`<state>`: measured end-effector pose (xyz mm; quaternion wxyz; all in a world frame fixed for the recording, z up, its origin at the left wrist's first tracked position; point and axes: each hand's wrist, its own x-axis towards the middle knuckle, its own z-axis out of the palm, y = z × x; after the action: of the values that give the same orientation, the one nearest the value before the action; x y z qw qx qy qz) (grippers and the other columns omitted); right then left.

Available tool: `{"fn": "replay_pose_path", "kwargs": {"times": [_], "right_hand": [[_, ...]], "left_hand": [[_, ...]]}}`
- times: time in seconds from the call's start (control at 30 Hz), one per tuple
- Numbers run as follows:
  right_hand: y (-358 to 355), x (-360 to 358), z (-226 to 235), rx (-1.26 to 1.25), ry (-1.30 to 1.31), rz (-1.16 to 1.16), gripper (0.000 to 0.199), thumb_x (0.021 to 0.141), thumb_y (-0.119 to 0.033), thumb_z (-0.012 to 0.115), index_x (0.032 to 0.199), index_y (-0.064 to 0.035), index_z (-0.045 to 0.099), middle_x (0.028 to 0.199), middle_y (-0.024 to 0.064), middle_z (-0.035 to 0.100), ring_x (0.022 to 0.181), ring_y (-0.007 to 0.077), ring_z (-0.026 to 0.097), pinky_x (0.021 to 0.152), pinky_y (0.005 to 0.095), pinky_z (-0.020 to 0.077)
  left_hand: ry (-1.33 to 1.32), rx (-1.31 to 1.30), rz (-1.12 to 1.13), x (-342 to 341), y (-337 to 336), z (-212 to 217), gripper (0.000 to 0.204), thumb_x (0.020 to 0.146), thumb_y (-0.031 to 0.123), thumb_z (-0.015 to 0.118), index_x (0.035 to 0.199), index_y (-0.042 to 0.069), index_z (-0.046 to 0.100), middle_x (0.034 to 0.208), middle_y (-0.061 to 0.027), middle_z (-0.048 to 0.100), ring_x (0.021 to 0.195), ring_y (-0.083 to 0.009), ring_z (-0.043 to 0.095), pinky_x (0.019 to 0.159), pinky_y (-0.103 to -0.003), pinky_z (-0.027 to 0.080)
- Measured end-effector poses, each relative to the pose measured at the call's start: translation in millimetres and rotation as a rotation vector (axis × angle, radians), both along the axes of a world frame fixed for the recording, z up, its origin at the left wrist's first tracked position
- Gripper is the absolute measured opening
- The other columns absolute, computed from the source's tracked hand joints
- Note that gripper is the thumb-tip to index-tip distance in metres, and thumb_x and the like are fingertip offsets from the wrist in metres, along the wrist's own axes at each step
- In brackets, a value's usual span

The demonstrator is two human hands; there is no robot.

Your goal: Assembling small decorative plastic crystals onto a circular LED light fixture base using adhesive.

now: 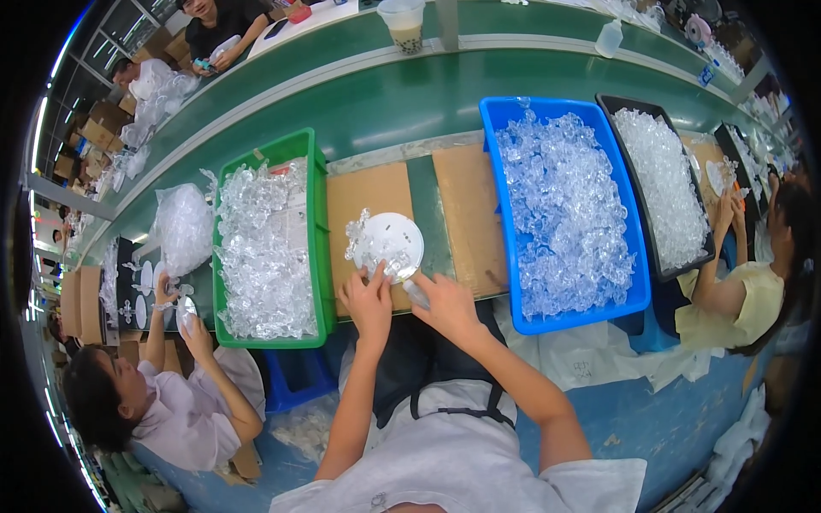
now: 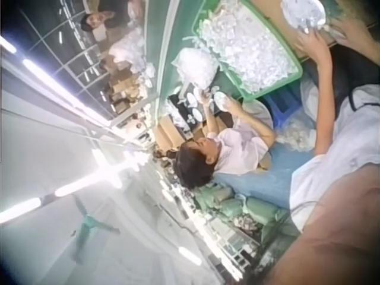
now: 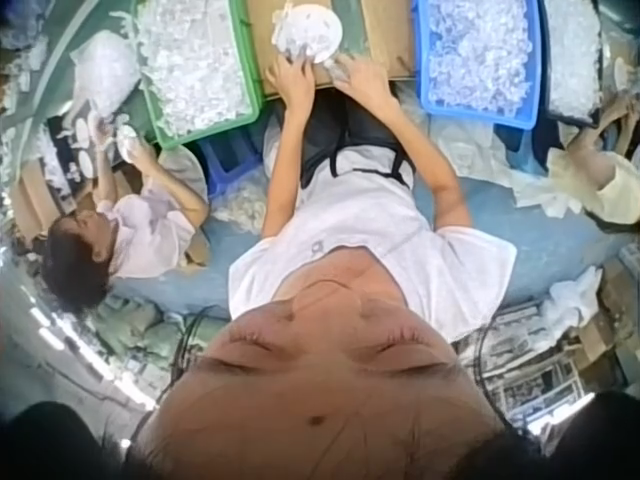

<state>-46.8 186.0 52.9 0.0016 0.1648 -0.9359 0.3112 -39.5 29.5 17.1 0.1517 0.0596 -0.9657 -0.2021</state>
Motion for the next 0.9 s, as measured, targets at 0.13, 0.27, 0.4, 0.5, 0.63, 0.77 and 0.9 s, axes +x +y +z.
{"fn": "replay_pose_path", "kwargs": {"times": [0.13, 0.27, 0.4, 0.5, 0.63, 0.77, 0.9], "right_hand": [[1.3, 0.4, -1.5, -0.016, -0.012, -0.017, 0.028, 0.071, -0.026, 0.068, 0.093, -0.0121, 0.058, 0.075, 0.0111, 0.056, 0.070, 0.0330, 0.059, 0.058, 0.0428, 0.0473], [4.1, 0.4, -6.6, -0.018, -0.039, -0.060, 0.028, 0.070, -0.026, 0.069, 0.093, -0.0121, 0.059, 0.077, 0.0101, 0.057, 0.070, 0.0324, 0.060, 0.059, 0.0422, 0.0480], [8.6, -0.5, -6.3, -0.029, -0.023, -0.077, 0.029, 0.070, -0.026, 0.069, 0.093, -0.0121, 0.059, 0.078, 0.0101, 0.058, 0.071, 0.0326, 0.060, 0.059, 0.0420, 0.0484], [9.6, -1.3, -7.9, -0.026, -0.035, -0.099, 0.029, 0.070, -0.027, 0.069, 0.093, -0.0120, 0.059, 0.079, 0.0103, 0.059, 0.072, 0.0327, 0.060, 0.060, 0.0424, 0.0484], [9.9, -0.9, -1.7, -0.012, -0.058, -0.092, 0.030, 0.070, -0.028, 0.070, 0.093, -0.0116, 0.059, 0.078, 0.0108, 0.059, 0.073, 0.0329, 0.060, 0.061, 0.0424, 0.0481], [8.3, 1.4, -2.8, -0.017, -0.078, -0.062, 0.031, 0.068, -0.029, 0.070, 0.092, -0.0116, 0.060, 0.077, 0.0111, 0.058, 0.073, 0.0329, 0.060, 0.060, 0.0424, 0.0477], [4.1, 0.8, -6.4, -0.036, -0.050, -0.087, 0.030, 0.068, -0.029, 0.070, 0.091, -0.0120, 0.060, 0.076, 0.0109, 0.058, 0.072, 0.0326, 0.060, 0.060, 0.0424, 0.0476]], "left_hand": [[0.063, -0.030, 0.000, -0.5, -0.4, -1.7, 0.030, 0.081, 0.021, 0.064, 0.111, 0.019, 0.065, 0.096, -0.0127, 0.053, 0.100, -0.0291, 0.051, 0.094, -0.053, 0.031], [0.070, -0.040, 0.000, -0.5, -0.1, -1.8, 0.030, 0.081, 0.021, 0.064, 0.111, 0.019, 0.065, 0.096, -0.0127, 0.053, 0.100, -0.0290, 0.051, 0.094, -0.052, 0.031], [0.075, -0.044, -0.003, -0.8, -0.4, -2.4, 0.030, 0.081, 0.021, 0.064, 0.111, 0.019, 0.065, 0.096, -0.0127, 0.053, 0.100, -0.0289, 0.051, 0.093, -0.053, 0.032], [0.065, -0.049, 0.006, -0.4, -0.4, -2.9, 0.030, 0.081, 0.021, 0.064, 0.111, 0.019, 0.065, 0.096, -0.0127, 0.053, 0.100, -0.0288, 0.051, 0.093, -0.053, 0.032], [0.072, -0.044, 0.014, -0.1, 0.6, -3.4, 0.030, 0.080, 0.021, 0.065, 0.110, 0.019, 0.065, 0.096, -0.0127, 0.053, 0.100, -0.0287, 0.051, 0.094, -0.054, 0.031], [0.072, -0.040, 0.012, -0.2, 1.3, -3.0, 0.030, 0.080, 0.022, 0.065, 0.110, 0.019, 0.066, 0.096, -0.0128, 0.053, 0.100, -0.0286, 0.051, 0.095, -0.056, 0.031], [0.069, -0.033, 0.005, -1.9, 3.1, -3.0, 0.030, 0.080, 0.022, 0.066, 0.110, 0.019, 0.066, 0.096, -0.0129, 0.053, 0.100, -0.0287, 0.052, 0.095, -0.056, 0.031]]}}
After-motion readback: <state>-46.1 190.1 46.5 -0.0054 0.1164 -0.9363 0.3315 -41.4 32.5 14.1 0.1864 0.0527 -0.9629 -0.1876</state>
